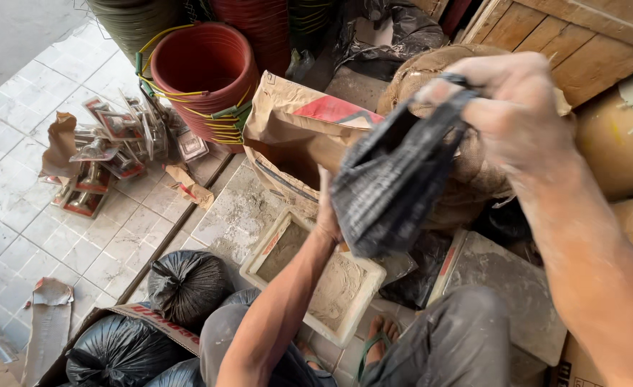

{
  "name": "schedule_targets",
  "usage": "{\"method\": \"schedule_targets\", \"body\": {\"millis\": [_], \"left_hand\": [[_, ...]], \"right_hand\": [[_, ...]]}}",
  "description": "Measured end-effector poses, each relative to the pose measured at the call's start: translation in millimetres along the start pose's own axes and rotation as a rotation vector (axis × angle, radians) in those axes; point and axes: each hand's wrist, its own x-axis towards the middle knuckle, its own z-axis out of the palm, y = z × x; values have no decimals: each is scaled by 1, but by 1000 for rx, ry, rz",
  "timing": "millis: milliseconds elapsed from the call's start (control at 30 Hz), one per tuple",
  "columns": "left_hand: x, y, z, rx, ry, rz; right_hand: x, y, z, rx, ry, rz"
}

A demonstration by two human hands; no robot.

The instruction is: The person scoops gray powder into small black plastic bags and then places these bags into a large paper cement bag. They organize the bags inside the large container by hand before folding the paper top closed.

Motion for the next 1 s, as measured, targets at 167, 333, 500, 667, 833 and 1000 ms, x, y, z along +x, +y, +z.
{"method": "schedule_targets", "body": {"millis": [167, 333, 500, 667, 833, 1000], "left_hand": [[44, 64, -44, -160, -78, 368], [83, 109, -65, -162, -87, 621], [86, 125, -89, -208, 103, 518], [74, 134, -134, 119, 599, 627], [63, 126, -148, 450, 919, 656], [59, 127, -153, 622, 993, 704]], "right_hand": [[59, 37, 33, 2, -253, -74], [93, 58, 45, -202, -403, -57], [80, 118, 48, -234, -447, -161], [51, 218, 56, -608, -557, 11], [18, 299, 101, -780, -611, 29], [7, 332, 123, -871, -614, 198]]}}
